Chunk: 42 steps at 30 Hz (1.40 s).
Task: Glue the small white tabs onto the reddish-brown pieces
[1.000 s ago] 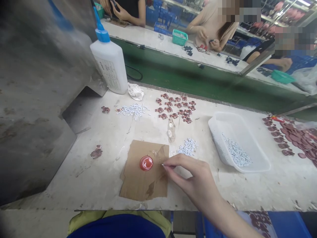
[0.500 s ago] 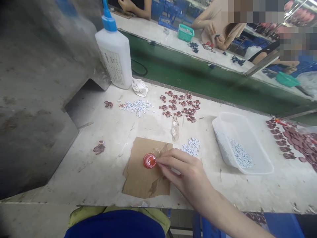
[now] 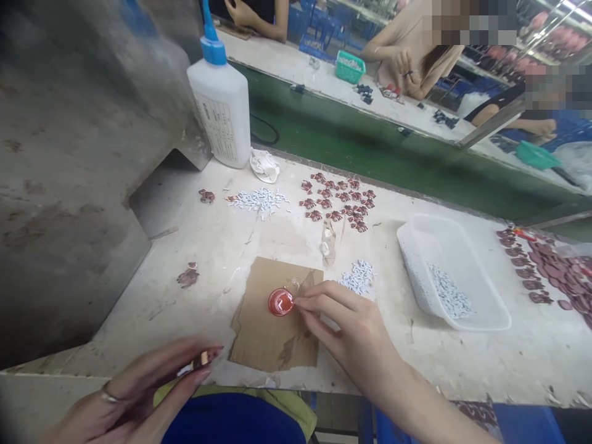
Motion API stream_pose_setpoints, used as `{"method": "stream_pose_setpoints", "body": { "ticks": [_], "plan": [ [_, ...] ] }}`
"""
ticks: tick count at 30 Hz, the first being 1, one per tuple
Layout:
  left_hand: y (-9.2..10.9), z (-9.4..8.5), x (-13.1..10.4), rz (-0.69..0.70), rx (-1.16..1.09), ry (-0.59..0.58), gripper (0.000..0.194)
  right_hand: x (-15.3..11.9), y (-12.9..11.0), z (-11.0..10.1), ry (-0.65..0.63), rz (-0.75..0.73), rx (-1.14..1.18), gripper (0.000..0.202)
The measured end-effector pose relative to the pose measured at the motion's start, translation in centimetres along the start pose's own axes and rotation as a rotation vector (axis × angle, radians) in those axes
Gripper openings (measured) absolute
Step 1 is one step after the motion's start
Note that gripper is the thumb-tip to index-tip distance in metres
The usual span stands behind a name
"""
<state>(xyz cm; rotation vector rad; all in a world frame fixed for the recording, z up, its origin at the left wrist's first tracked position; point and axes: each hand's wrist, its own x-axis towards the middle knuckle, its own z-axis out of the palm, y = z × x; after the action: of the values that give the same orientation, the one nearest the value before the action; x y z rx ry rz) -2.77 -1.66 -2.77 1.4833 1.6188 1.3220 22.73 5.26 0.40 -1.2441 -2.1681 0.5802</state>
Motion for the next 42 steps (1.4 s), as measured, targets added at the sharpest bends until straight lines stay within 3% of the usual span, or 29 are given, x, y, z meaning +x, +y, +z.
{"method": "stream_pose_setpoints", "body": {
  "ticks": [4, 9, 16, 23, 28, 30, 35, 39, 42],
  "plan": [
    [0.7, 0.8, 0.8, 0.121, -0.047, -0.152, 0.029, -0.2, -1.4, 0.2, 0.070, 0.052, 0.129, 0.022],
    [0.8, 1.6, 0.9, 0.162, -0.083, -0.272, 0.032, -0.2, -3.8, 1.2, 0.085, 0.093, 0.424, 0.021],
    [0.7, 1.9, 0.9, 0.155, -0.107, -0.313, 0.036, 0.2, -4.6, 2.1, 0.079, 0.083, 0.551, 0.024],
    [0.8, 1.8, 0.8, 0.141, -0.108, -0.304, 0.037, -0.2, -4.2, 2.0, 0.046, -0.016, 0.472, 0.020],
    [0.6, 2.0, 1.0, 0.110, -0.056, -0.258, 0.034, -1.1, -4.2, 1.2, -0.053, -0.205, 0.084, 0.022],
    [0.5, 2.3, 1.1, 0.092, -0.080, -0.258, 0.032, -1.0, -4.2, 0.9, -0.075, -0.234, 0.033, 0.022],
    [1.1, 3.0, 0.7, 0.008, -0.179, -0.293, 0.031, -0.1, -4.0, 0.6, -0.037, -0.005, 0.354, 0.024],
    [2.4, 4.2, -0.3, -0.207, -0.338, -0.105, 0.033, 0.1, -4.0, 1.2, -0.059, 0.128, 0.524, 0.028],
    [2.6, 4.2, -0.7, -0.206, -0.277, -0.090, 0.035, 0.5, -4.0, 1.5, -0.135, 0.164, 0.538, 0.016]
  ]
}}
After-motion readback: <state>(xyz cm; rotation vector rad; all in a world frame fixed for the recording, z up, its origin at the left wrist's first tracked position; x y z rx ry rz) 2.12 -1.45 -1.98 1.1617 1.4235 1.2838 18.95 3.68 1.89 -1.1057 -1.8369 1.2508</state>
